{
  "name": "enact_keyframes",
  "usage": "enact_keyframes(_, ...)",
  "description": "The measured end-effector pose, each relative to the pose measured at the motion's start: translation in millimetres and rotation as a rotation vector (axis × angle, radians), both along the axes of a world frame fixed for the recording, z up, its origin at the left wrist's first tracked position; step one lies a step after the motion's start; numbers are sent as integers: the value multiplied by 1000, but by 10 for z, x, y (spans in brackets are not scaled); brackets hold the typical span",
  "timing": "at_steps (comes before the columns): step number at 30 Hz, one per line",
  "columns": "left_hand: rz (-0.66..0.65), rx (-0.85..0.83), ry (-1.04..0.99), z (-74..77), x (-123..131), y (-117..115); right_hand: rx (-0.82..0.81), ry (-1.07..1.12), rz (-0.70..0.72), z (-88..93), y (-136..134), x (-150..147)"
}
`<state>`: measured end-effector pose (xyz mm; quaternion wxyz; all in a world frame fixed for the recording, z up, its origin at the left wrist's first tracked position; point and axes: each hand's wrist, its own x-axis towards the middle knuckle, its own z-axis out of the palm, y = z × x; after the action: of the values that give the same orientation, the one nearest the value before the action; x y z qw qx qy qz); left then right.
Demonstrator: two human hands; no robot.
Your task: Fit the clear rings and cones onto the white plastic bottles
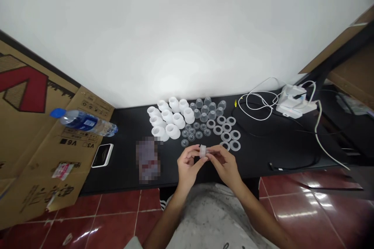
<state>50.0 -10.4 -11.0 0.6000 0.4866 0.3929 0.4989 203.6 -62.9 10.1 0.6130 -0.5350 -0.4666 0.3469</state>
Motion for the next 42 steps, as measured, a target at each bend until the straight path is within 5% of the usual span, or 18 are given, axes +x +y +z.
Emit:
enact_keyframes(5, -39, 157, -28, 29, -103, 61, -19, 152, 97, 11, -38, 102)
enact_keyframes(11, -422, 19, -16, 96, -135, 50, -66, 208, 183, 8, -63, 207)
enact_keyframes(22, -198, -42, 18, 54, 89, -62, -67, 201, 96, -59, -64, 262)
enact_keyframes(33, -373, -35, 50, 123, -40, 116, -219, 404, 191, -116, 36, 356)
enact_keyframes(42, -161, -93, -82, 39, 162, 2, -145, 276, 88, -86, 11, 310)
